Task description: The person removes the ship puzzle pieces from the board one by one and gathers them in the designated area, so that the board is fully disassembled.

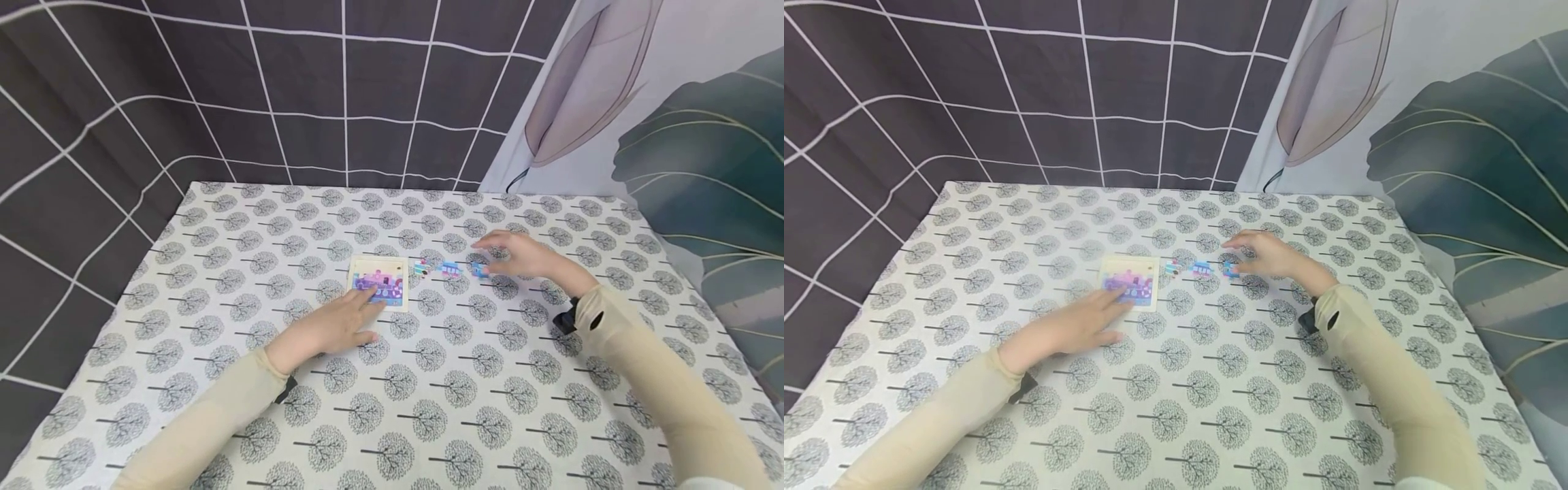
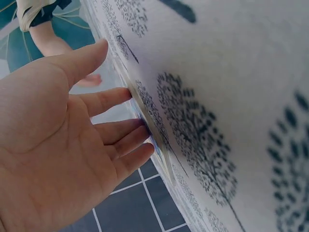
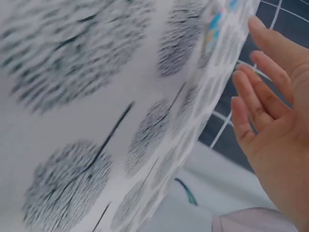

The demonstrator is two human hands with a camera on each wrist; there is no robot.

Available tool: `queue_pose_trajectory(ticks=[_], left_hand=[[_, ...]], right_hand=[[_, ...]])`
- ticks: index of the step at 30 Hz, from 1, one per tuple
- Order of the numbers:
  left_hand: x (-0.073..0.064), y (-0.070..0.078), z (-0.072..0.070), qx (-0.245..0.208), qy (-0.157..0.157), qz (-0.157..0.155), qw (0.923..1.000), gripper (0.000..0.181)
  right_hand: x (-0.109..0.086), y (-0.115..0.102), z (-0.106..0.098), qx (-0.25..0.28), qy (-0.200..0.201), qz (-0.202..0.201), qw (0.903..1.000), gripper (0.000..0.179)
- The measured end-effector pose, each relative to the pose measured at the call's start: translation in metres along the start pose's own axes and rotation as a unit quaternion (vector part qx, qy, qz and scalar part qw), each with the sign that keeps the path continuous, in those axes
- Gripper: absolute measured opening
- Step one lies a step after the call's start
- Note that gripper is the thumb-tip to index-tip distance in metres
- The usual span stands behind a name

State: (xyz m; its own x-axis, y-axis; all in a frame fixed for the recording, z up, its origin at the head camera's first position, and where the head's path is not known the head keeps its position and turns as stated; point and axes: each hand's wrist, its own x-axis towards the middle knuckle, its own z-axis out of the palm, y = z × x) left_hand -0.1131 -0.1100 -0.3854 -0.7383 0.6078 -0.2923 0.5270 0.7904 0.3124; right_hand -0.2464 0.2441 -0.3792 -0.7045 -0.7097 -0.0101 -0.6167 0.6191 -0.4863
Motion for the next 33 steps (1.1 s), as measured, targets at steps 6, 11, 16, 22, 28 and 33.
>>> queue_pose_trajectory(ticks=[6,11,16,22,28,33], left_hand=[[0.006,-0.004,-0.002,-0.011,-0.011,0.009,0.9998,0.064],[0.010,-0.006,-0.006,-0.028,-0.024,0.015,0.9992,0.060],[0.010,-0.003,-0.007,-0.022,-0.029,0.023,0.9991,0.061],[0.013,-0.003,-0.007,-0.003,-0.032,0.013,0.9994,0.064],[0.010,-0.007,-0.008,0.005,-0.037,-0.001,0.9993,0.063],[0.007,-0.008,-0.011,0.009,-0.041,-0.004,0.9991,0.062]], right_hand=[[0.019,-0.014,0.003,0.004,0.004,-0.001,1.0000,0.052],[0.033,-0.029,0.012,0.021,0.004,-0.029,0.9994,0.053],[0.042,-0.038,0.020,0.015,0.000,-0.068,0.9976,0.051],[0.054,-0.049,0.021,0.016,-0.001,-0.070,0.9974,0.052],[0.072,-0.063,0.026,0.026,-0.033,-0.082,0.9957,0.053],[0.089,-0.072,0.032,0.021,-0.050,-0.100,0.9935,0.050]])
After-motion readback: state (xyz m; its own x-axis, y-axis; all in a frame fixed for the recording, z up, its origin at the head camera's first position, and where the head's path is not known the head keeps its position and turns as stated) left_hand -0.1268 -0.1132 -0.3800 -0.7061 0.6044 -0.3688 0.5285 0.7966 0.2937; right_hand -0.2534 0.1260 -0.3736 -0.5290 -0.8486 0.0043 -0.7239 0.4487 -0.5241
